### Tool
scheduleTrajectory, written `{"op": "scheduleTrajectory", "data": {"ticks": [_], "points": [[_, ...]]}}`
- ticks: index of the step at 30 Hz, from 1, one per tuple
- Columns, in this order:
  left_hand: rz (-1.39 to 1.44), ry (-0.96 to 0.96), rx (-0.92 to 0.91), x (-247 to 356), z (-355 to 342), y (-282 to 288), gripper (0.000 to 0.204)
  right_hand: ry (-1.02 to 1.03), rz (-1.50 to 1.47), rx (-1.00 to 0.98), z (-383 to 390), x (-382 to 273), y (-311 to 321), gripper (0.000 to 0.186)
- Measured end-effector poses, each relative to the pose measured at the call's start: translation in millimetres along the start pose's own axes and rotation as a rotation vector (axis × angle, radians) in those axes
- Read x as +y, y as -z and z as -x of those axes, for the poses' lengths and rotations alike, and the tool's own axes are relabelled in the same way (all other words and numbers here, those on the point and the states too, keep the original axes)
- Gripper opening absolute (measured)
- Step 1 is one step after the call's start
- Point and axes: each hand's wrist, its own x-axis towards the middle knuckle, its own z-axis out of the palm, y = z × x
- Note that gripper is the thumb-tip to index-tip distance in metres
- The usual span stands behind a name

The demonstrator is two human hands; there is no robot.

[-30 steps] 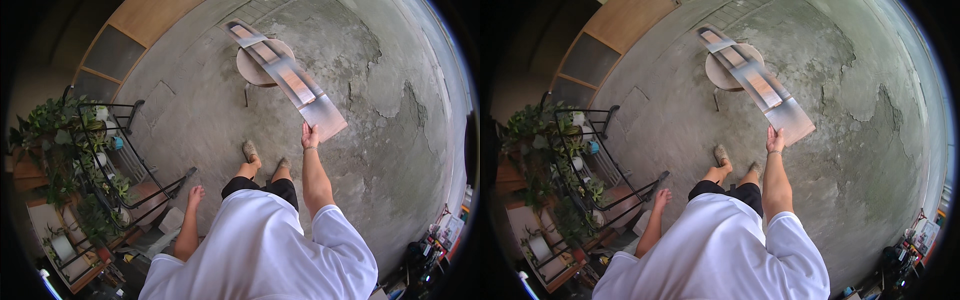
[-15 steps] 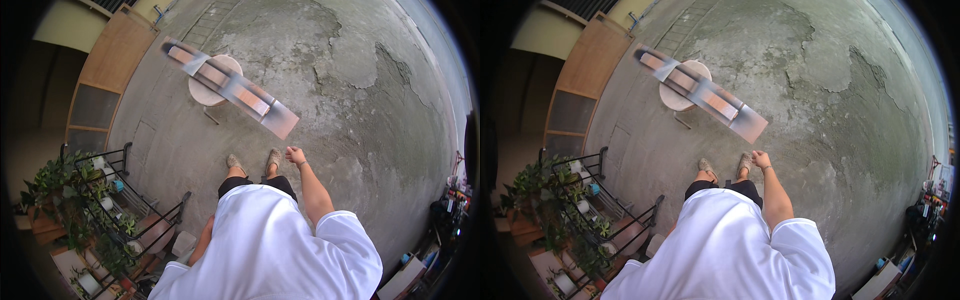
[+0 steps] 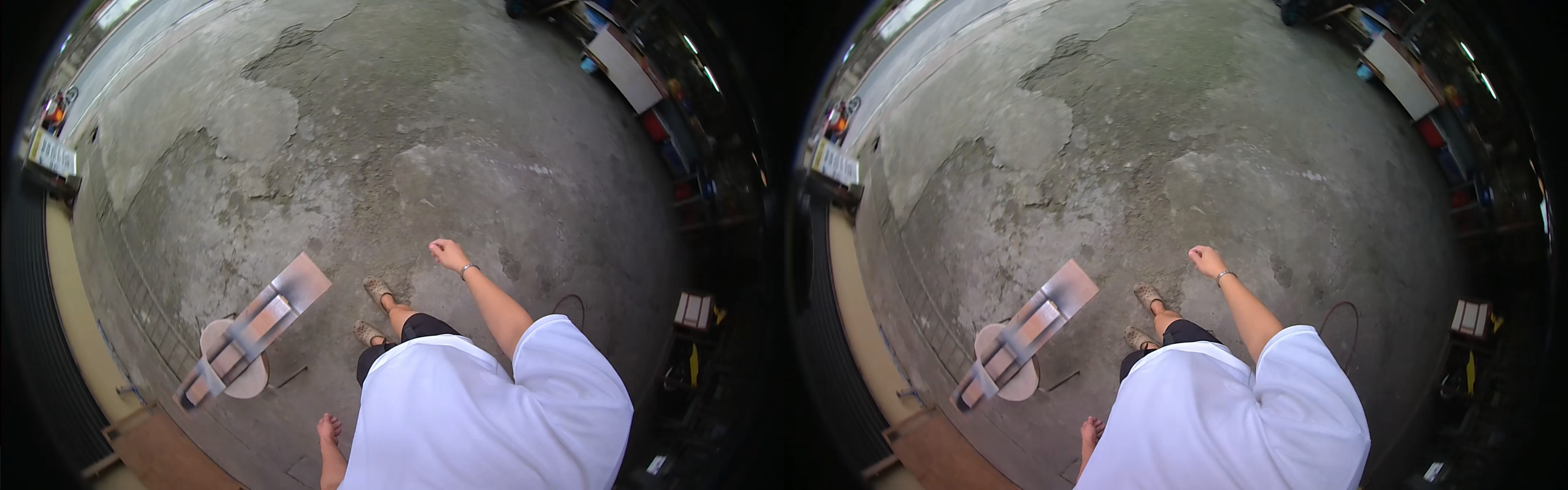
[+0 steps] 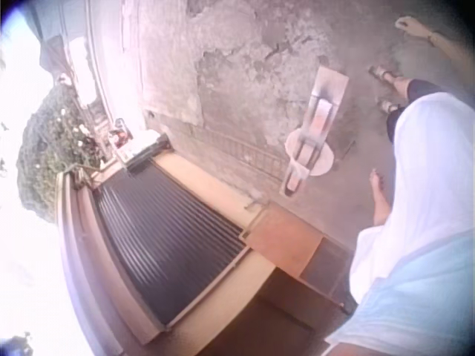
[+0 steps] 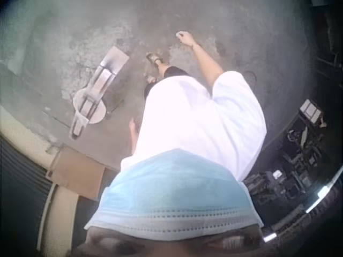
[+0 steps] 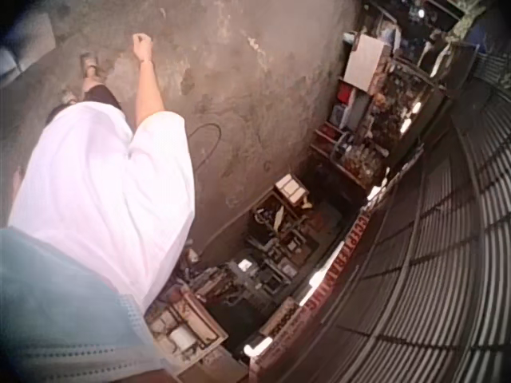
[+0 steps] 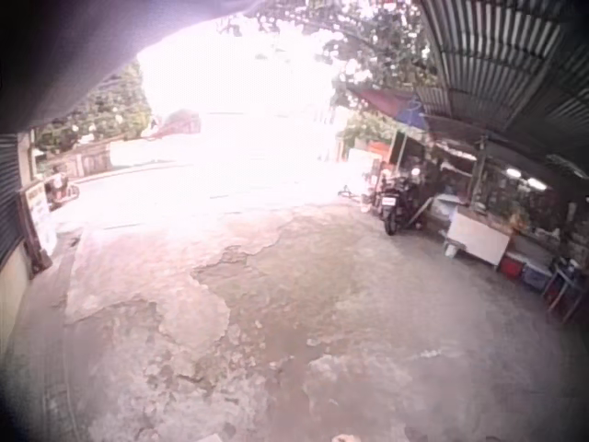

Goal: The person uses a utility knife to trim excess veneer or tape from the edges of a wooden frame, then peels away the removed strips by hand. They inspect the frame, move a stool, retrieve a wooden plank, and place the frame on a workbench.

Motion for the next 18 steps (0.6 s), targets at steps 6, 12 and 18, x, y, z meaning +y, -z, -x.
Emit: {"op": "scheduleTrajectory", "data": {"ticks": [6, 12, 18], "points": [[-0.114, -0.232, 0.097, 180.4, -32.6, 13.6, 0.041, -0.512, -0.309, 0.173, 176.2, 203.2, 16.5, 0.029], [-0.307, -0.685, -0.106, 359.6, 10.5, -155.6, 0.044, -1.044, -0.356, 0.044, 316.1, 347.7, -2.7, 0.04], [-0.844, -0.709, -0.229, 399.8, 106.4, -445.4, 0.046, -0.957, -0.695, 0.261, 312.7, 391.9, 61.4, 0.038]]}}
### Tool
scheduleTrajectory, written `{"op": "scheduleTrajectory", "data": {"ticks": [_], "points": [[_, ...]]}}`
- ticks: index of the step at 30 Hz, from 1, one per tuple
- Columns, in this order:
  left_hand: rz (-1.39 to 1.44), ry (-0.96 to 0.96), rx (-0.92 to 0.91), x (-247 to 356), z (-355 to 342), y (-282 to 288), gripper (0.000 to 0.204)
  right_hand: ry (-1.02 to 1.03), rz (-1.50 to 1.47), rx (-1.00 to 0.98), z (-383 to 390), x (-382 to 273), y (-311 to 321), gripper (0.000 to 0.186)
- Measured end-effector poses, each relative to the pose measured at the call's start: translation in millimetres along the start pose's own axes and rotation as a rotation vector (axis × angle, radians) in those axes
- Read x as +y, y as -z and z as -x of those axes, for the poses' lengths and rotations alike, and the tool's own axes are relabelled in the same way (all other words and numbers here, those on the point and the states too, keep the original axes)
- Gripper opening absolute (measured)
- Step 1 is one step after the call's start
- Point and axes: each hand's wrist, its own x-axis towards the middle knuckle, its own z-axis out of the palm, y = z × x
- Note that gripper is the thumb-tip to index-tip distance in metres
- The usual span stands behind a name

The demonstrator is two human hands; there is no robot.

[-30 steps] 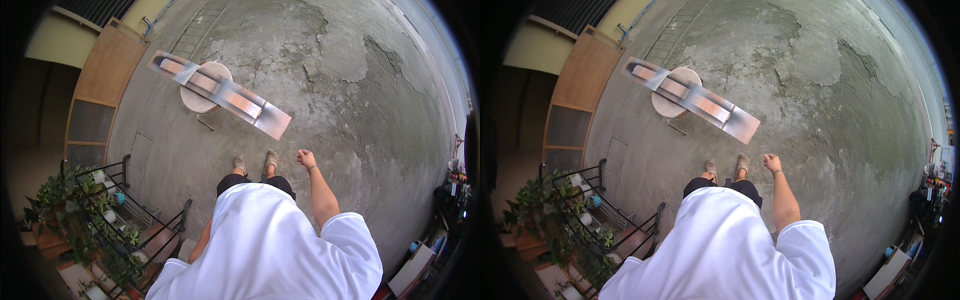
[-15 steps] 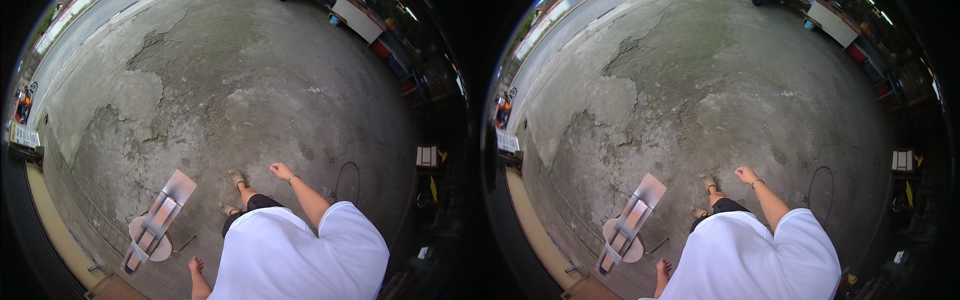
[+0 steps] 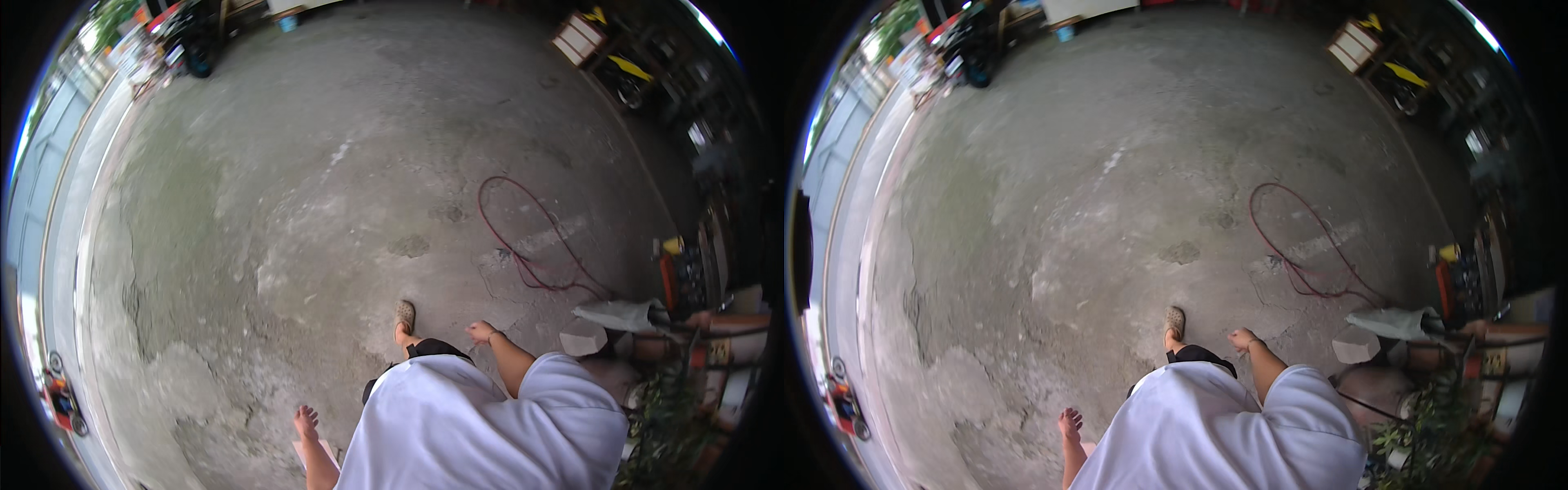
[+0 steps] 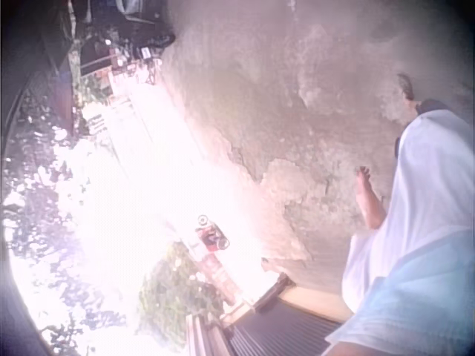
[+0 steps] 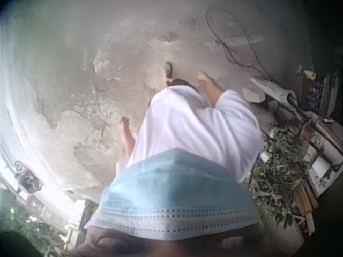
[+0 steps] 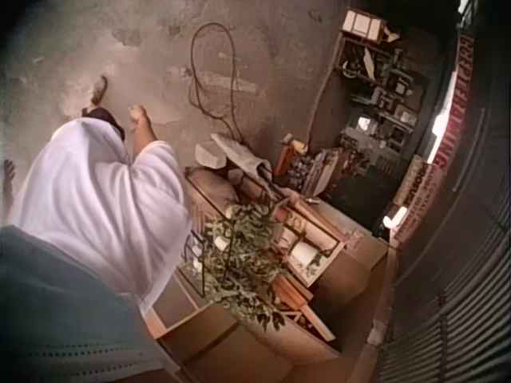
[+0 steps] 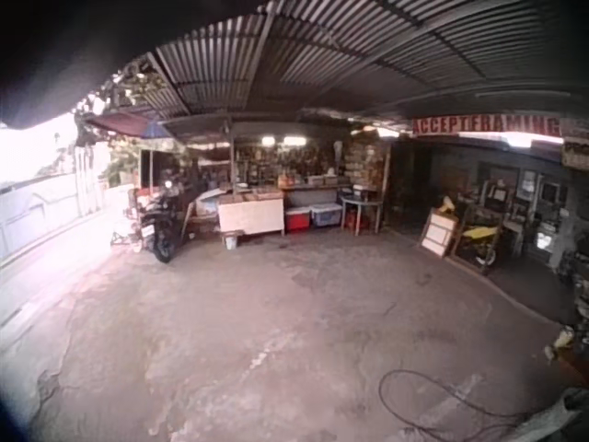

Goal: The person uses a utility knife to trim excess veneer or tape from the edges of a wooden frame, then peels away the removed strips by hand. They inspect the frame, move a stool, retrieve a wooden plank, and place the frame on a workbench.

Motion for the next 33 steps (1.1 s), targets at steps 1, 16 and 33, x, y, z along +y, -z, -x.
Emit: {"op": "scheduleTrajectory", "data": {"ticks": [1, 16, 33], "points": [[-0.071, -0.08, -0.119, 37.7, -7.9, -33.6, 0.046, 0.076, -0.059, 0.033, -4.6, -16.2, 17.9, 0.037], [-0.95, -0.364, -0.644, 440.8, -127.4, -439.1, 0.048, 0.121, -0.743, 0.614, -62.2, -66.6, 318.9, 0.026], [-0.905, -0.638, -0.761, 830.0, -110.7, -1022.3, 0.039, -0.056, -0.8, 0.31, -192.5, -192.7, 393.3, 0.03]]}}
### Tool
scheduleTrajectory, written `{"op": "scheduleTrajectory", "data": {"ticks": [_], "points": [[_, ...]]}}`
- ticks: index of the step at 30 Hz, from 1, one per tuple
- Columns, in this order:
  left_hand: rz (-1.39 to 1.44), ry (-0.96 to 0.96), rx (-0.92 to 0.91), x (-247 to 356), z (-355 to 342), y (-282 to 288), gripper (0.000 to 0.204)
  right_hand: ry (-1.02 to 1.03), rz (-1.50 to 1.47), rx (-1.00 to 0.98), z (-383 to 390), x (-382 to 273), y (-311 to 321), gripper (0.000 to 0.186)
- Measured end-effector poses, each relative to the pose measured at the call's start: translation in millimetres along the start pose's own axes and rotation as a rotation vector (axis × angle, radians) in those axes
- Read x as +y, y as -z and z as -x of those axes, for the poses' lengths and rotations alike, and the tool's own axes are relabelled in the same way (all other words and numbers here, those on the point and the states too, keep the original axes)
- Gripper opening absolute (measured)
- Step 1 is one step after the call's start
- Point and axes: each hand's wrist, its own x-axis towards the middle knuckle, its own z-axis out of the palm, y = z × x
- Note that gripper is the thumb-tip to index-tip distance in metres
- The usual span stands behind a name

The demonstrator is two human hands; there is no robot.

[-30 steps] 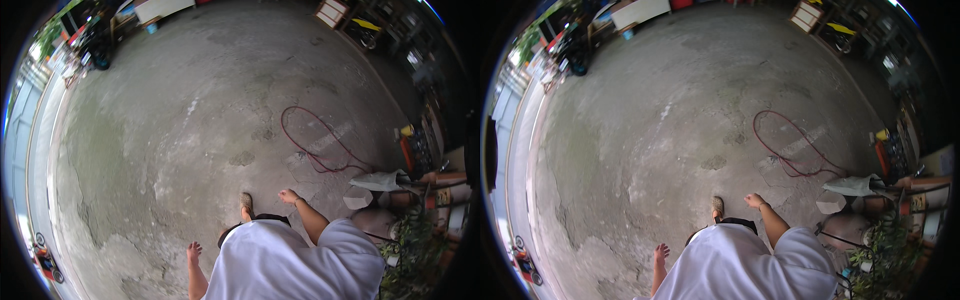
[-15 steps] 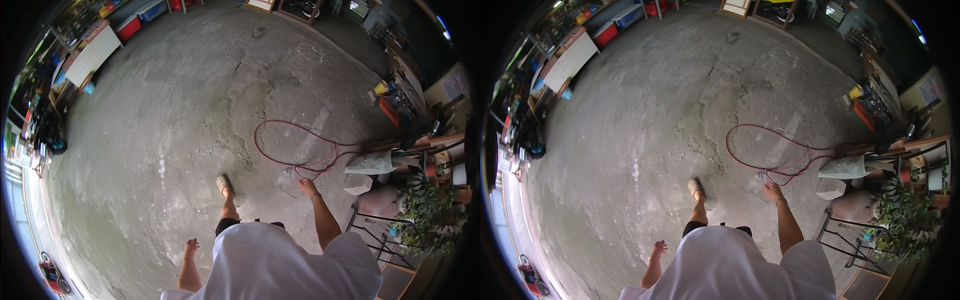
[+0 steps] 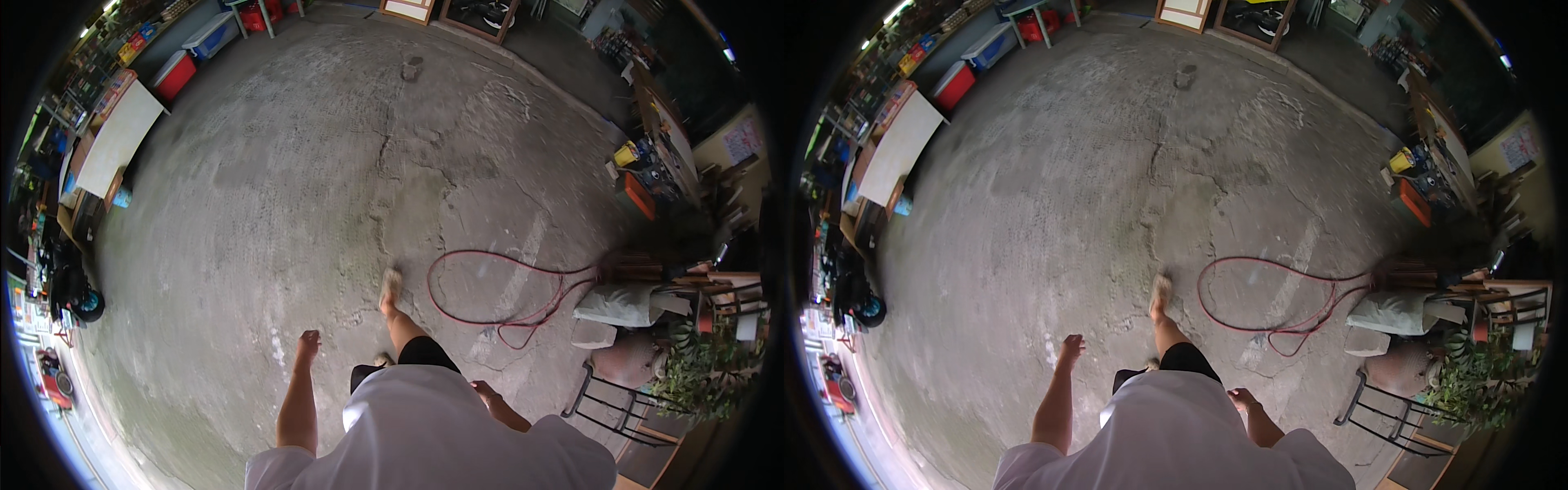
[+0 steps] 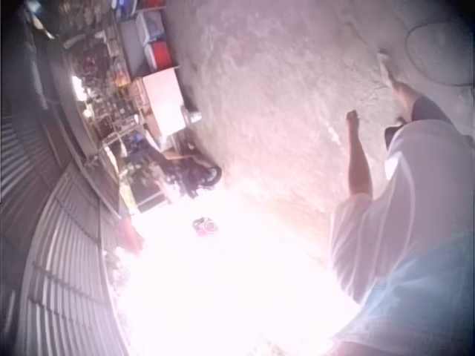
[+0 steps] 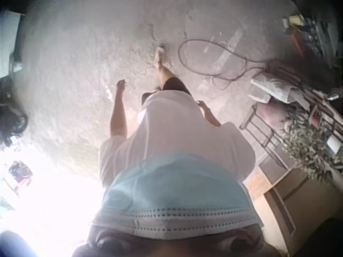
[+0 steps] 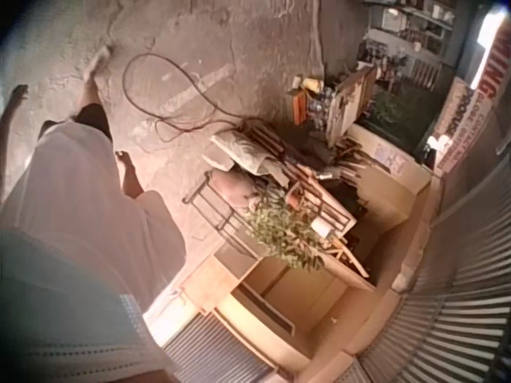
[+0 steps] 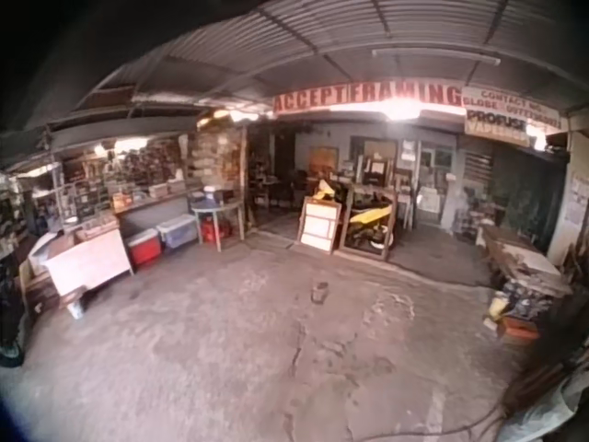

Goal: The person uses a utility knife to trim excess veneer or tape from the edges of a wooden frame, then peels away the removed strips by hand. They inspect the frame, move a stool, retrieve a wooden plank, and place the frame on a workbench.

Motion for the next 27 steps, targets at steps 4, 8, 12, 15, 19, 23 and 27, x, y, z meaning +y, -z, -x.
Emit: {"op": "scheduleTrajectory", "data": {"ticks": [4, 8, 12, 15, 19, 23, 27], "points": [[-0.256, -0.107, -0.158, 102.4, -91.0, -30.9, 0.034, -0.268, -0.32, 0.003, -72.5, -100.7, 50.9, 0.046], [-0.049, -0.045, -0.18, 183.8, -140.5, -47.0, 0.043, -0.179, -0.006, 0.05, -201.5, -228.3, 168.2, 0.047], [-0.021, 0.087, -0.231, 240.2, -195.3, -53.9, 0.041, 0.178, 0.304, 0.466, -315.3, -403.5, 318.3, 0.052], [-0.159, 0.252, -0.201, 284.0, -241.8, -54.3, 0.036, 0.575, 0.136, 0.644, -357.2, -547.3, 412.4, 0.042], [-0.51, 0.017, -0.343, 370.6, -311.9, -52.4, 0.038, 0.531, -0.049, 0.604, -400.4, -666.9, 481.5, 0.037], [-0.823, -0.128, -0.484, 476.2, -413.1, -58.1, 0.04, 0.252, 0.233, 0.518, -476.1, -685.1, 496.8, 0.041], [-1.104, -0.11, -0.575, 584.3, -550.1, -73.3, 0.042, -0.174, 0.259, 0.22, -507.3, -653.8, 471.0, 0.054]]}}
